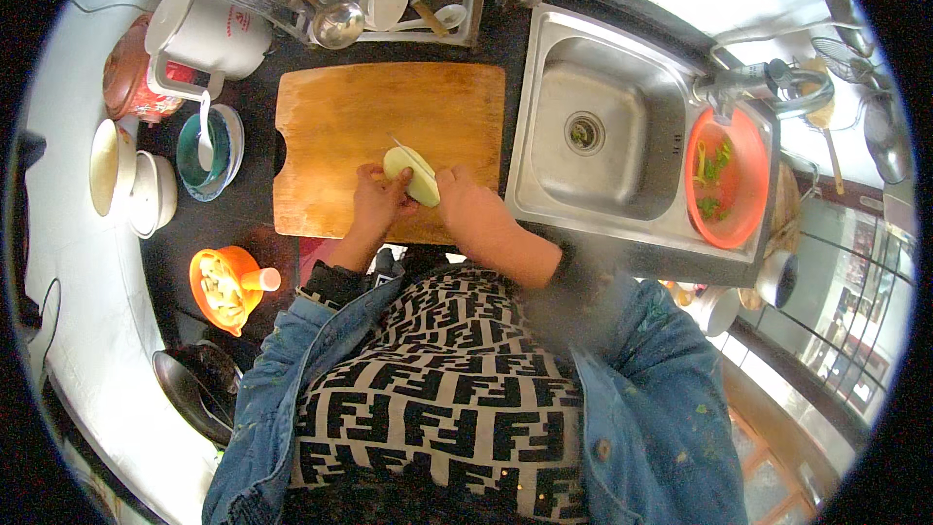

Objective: The person slices peeled eggplants into thin pieces on a wooden cutting board using a cleaver, then transfers the slices into an orange bowl. The person also washes green chilies in a red bowl under running water.

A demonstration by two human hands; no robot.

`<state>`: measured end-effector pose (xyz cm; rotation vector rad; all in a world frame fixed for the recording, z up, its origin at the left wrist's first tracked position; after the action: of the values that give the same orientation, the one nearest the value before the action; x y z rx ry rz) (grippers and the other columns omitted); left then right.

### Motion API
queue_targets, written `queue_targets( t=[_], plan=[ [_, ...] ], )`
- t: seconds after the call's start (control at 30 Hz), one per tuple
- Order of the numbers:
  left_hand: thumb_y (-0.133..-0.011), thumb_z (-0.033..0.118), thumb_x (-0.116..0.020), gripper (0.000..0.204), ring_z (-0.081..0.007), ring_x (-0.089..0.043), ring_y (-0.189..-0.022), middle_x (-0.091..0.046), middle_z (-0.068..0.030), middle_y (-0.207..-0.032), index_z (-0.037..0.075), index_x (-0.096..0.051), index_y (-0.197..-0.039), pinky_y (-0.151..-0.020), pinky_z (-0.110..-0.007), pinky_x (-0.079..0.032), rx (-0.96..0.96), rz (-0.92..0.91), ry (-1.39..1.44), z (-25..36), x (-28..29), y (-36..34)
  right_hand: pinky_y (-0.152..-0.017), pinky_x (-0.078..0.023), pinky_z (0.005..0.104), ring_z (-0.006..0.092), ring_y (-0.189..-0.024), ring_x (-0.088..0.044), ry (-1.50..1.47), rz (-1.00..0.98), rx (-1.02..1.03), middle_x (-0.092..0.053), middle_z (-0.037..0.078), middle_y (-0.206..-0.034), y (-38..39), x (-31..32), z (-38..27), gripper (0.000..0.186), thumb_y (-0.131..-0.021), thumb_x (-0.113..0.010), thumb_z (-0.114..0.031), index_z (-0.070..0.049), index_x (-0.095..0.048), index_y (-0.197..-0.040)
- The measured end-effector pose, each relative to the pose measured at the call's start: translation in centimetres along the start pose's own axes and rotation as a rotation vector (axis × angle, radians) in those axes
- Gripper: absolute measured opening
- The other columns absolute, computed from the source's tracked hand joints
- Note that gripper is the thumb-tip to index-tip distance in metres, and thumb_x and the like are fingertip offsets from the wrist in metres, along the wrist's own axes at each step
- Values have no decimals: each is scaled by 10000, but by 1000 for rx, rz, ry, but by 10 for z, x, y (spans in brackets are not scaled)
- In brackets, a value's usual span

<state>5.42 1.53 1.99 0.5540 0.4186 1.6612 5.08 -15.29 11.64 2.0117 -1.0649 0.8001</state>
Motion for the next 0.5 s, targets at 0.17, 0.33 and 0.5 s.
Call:
queue_targets(
  t=[0.17, 0.33, 0.5],
  plan=[
    [-813, 195, -753, 546, -244, -635, -511, -613, -202, -825, -30, -341, -1091, -390, -334, -514, 9, -24, 28, -3, 2, -12, -704, -500, 525, 476, -815, -592, -39, -74, -112, -547, 288, -974, -7, -1, -9, 258, -858, -485, -50, 41, -427, -1092],
    [-795, 194, -772, 552, -231, -623, -484, -613, -200, -822, -38, -357, -1076, -380, -328, -501, 66, -50, -33, -1, 4, -12, -705, -523, 509, 471, -827, -611, -24, -168, -180, -554, 308, -996, -8, -2, -7, 374, -825, -498, 6, 55, -393, -1180],
    [-784, 180, -781, 516, -237, -632, -501, -621, -211, -852, -36, -396, -1052, -396, -325, -507, 90, -96, -25, 3, 6, -12, -689, -516, 527, 476, -797, -607, -11, -182, -136, -550, 321, -988, -25, -17, 0, 296, -857, -468, -37, 54, -408, -1132]
  ],
)
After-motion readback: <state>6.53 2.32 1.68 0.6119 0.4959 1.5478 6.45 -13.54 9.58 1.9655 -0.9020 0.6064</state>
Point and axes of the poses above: each hand's wrist, its own y-axis away from the middle knuckle, its own x-axis out of the back of the hand, z = x × y, the point moved 4 cm from there along -y, towards the middle knuckle
